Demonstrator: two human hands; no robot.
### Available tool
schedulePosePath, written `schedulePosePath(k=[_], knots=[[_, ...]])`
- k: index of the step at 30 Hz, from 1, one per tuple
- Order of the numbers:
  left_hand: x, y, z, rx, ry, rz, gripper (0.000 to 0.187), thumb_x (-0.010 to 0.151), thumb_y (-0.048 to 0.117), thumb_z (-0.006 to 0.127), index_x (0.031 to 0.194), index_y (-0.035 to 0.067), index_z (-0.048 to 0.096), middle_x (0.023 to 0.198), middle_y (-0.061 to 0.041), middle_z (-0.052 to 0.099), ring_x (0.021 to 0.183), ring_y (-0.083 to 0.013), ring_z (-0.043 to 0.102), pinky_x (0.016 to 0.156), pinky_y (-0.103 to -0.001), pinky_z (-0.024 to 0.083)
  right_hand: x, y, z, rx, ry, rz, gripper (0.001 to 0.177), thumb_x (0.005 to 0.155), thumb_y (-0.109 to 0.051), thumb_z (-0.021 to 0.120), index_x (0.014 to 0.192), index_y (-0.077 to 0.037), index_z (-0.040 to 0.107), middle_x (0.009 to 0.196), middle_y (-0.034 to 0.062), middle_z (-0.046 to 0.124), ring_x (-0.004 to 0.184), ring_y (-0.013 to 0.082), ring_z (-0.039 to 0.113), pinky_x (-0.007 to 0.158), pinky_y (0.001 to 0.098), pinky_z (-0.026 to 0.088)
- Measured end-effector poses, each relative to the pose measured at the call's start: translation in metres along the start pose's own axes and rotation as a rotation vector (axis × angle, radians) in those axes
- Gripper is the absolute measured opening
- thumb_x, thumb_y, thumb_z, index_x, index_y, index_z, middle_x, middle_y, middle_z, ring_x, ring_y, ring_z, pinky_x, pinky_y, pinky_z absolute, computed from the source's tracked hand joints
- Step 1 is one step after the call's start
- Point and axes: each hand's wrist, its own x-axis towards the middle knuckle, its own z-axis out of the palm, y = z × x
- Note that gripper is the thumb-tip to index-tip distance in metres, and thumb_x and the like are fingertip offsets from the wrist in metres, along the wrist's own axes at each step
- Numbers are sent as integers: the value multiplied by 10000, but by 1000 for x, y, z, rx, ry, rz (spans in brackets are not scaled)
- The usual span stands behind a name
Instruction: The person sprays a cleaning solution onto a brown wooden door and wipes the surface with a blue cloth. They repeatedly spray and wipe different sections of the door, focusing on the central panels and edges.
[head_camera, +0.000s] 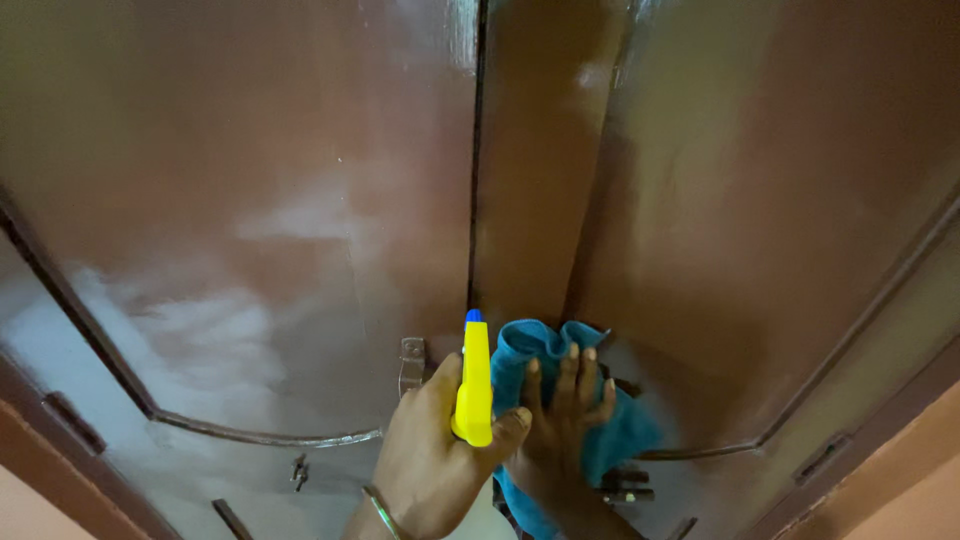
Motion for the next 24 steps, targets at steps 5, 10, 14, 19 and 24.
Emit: schedulePosePath(k=[5,10,14,19,24], knots=[[-7,1,2,-73,-13,-44,458,696,332,746,1077,95,653,732,-147,746,684,-297,758,699,-376,586,27,0,-3,-54,45,-16,707,961,-497,554,1503,-69,407,1575,364,293,1467,550,294,1103,755,185],[-13,-8,4,-97,21,74,431,725,318,771,1063,72,664,767,-128,759,720,-292,764,701,-375,583,68,1,-8,-117,71,6,720,996,-512,584,1559,-106,391,1627,316,277,1520,520,296,1145,734,202],[-14,-7,1,17,51,123,436,737,343,811,1020,60,637,767,-149,746,742,-329,740,688,-399,559,110,-2,-24,-66,64,30,779,979,-544,607,1570,-89,384,1631,316,246,1511,520,271,1137,735,180],[-18,1,-8,-19,4,19,399,705,314,798,986,86,629,759,-131,783,726,-306,780,700,-387,582,158,-5,-39,-17,68,52,808,999,-536,589,1620,-74,357,1671,310,191,1558,498,206,1177,725,128],[-19,-1,-11,-70,26,126,380,698,290,809,978,80,660,808,-105,811,768,-284,798,724,-376,596,198,-3,-54,-51,55,33,799,1045,-563,571,1644,-85,343,1692,291,155,1580,478,182,1189,705,122]])
